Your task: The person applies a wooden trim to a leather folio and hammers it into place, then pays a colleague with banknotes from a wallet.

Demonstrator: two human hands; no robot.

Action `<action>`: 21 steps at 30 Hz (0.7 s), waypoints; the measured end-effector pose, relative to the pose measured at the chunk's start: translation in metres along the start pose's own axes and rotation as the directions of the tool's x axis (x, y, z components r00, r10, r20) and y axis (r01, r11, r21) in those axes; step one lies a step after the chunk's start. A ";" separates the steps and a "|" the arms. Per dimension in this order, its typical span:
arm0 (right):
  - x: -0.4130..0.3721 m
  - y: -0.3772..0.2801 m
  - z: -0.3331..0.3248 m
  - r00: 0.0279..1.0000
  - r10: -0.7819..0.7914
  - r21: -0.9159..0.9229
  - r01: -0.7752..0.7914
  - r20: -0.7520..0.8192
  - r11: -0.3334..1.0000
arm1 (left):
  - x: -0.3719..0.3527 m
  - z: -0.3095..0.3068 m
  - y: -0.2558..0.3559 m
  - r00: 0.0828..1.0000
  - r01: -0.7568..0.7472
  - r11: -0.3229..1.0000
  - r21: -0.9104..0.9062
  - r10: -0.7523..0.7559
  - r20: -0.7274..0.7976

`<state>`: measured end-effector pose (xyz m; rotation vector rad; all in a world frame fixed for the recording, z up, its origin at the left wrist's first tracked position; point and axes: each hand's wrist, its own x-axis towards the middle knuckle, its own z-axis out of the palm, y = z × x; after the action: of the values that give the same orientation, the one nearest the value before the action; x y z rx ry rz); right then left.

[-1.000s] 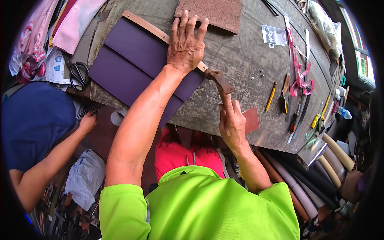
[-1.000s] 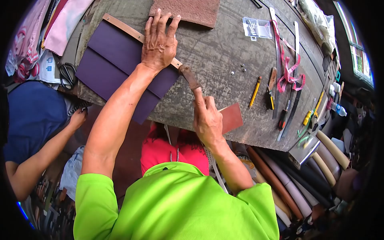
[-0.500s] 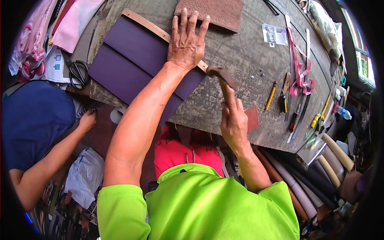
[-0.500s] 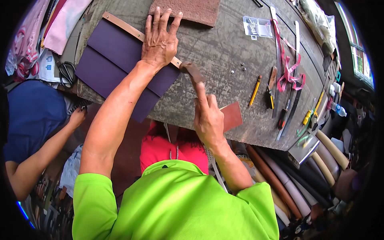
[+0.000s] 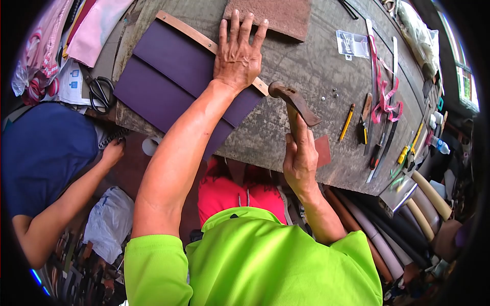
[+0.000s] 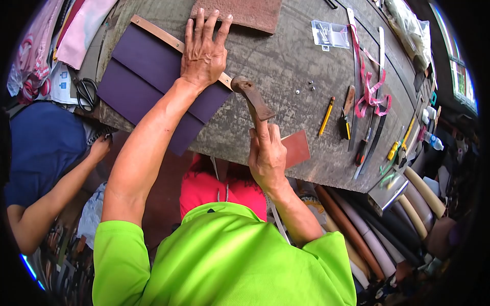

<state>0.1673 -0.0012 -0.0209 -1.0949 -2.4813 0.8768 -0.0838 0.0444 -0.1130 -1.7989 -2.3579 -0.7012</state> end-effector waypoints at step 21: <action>0.019 -0.012 -0.008 0.997 -0.059 0.014 0.058 0.039 0.998 | -0.005 -0.019 -0.020 0.975 -0.121 0.907 -0.403 0.033 -0.220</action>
<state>0.1515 0.0102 -0.0069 -1.0048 -2.5231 0.9043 -0.1047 0.0278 -0.1039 -1.8377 -2.1014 -1.3931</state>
